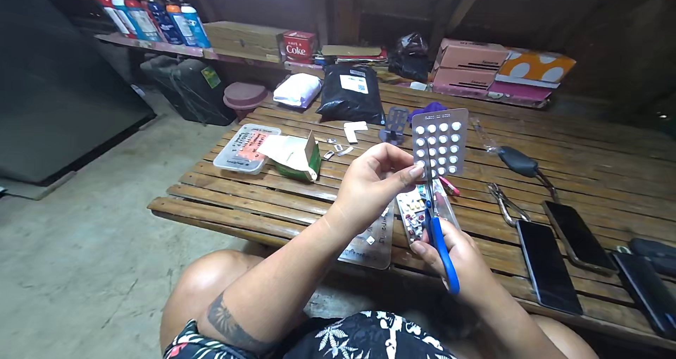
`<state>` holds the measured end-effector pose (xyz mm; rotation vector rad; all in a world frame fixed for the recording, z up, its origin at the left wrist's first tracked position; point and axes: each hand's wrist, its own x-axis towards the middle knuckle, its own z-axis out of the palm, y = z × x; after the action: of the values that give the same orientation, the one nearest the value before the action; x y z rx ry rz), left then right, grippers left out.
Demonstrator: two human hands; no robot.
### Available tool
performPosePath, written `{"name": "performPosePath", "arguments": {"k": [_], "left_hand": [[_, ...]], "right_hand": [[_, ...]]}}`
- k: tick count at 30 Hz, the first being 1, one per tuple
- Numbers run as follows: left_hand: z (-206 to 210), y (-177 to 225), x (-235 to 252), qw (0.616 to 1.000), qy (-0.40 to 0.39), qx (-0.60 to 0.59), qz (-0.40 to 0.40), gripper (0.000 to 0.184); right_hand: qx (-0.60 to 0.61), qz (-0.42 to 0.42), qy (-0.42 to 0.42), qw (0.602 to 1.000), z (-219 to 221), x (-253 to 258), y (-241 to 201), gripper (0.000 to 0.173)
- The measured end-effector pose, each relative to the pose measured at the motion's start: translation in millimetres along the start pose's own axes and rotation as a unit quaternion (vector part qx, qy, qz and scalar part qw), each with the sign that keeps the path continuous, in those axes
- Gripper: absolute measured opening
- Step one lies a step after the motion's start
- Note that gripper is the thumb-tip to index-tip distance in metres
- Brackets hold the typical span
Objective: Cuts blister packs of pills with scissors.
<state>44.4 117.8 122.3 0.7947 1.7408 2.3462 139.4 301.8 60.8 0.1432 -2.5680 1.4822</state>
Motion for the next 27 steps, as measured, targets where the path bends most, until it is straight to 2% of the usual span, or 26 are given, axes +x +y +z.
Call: {"name": "performPosePath", "arguments": {"k": [27], "left_hand": [[-1.3,-2.7,0.9,1.0,-0.004,-0.005,-0.01,0.011]], "right_hand": [[-0.032,-0.008,0.024,0.999,2.8,1.6,3.5,0.046]]}}
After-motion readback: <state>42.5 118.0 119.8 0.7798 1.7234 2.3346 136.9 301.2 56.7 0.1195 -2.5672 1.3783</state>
